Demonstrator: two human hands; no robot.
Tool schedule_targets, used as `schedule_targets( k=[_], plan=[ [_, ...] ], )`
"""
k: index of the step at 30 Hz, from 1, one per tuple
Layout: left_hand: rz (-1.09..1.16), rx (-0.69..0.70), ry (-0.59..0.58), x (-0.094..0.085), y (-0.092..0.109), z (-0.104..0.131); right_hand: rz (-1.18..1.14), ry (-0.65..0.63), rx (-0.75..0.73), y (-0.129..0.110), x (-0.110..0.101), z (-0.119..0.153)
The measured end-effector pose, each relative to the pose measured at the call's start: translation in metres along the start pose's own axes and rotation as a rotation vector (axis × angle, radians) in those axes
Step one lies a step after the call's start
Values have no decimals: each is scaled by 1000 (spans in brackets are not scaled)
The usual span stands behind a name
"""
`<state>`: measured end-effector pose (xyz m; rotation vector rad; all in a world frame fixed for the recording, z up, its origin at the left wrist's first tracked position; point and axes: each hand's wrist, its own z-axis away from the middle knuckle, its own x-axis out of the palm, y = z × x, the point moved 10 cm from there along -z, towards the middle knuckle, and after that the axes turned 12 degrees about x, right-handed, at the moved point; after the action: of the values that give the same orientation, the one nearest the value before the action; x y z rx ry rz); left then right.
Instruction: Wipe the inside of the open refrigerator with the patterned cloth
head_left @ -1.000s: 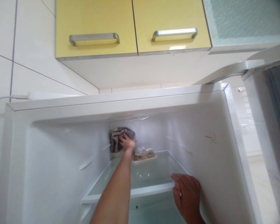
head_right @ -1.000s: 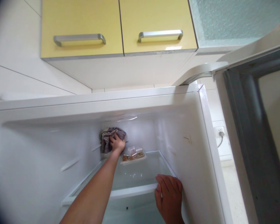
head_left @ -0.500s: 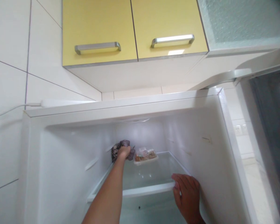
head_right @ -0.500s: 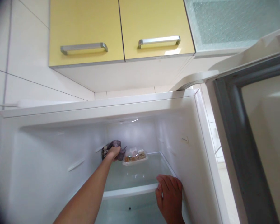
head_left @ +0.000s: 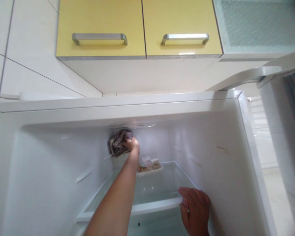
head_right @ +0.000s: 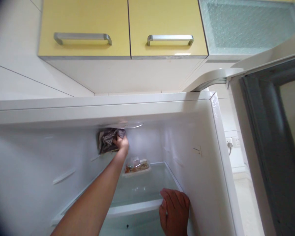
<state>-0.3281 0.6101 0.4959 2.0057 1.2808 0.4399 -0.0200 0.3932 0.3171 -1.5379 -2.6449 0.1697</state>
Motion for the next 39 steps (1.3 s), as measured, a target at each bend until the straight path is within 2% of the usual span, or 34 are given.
schedule_targets(
  k=[3,6,11,14,17,20,23,26,30,33,36,39],
  plan=[
    [-131,182,-142,19,33,11,4,0,-3,2,3,1],
    [-246,424,-342,44,61,36,-1,-4,8,2,4,1],
    [-371,836,-678,91,97,101,-6,0,6,2,3,1],
    [-418,1026,-841,116,112,145,-8,-7,-2,2,2,1],
    [-482,1112,-941,130,118,174,-13,-2,-2,-1,0,-2],
    [-551,1146,-1000,133,118,184,-28,7,47,-3,-5,-7],
    [-612,1171,-1101,133,109,197,-30,5,88,-3,-7,-11],
    [-656,1175,-1207,136,95,214,-15,-1,48,-5,-6,-10],
    [-655,1158,-1203,138,93,222,8,-20,12,0,-1,-4],
    [-627,1128,-1129,133,97,212,17,-17,-15,2,2,1],
    [-601,1093,-1024,121,102,187,16,-16,-20,4,4,3],
    [-593,1033,-893,102,107,146,11,-21,-6,5,4,3]
  ],
)
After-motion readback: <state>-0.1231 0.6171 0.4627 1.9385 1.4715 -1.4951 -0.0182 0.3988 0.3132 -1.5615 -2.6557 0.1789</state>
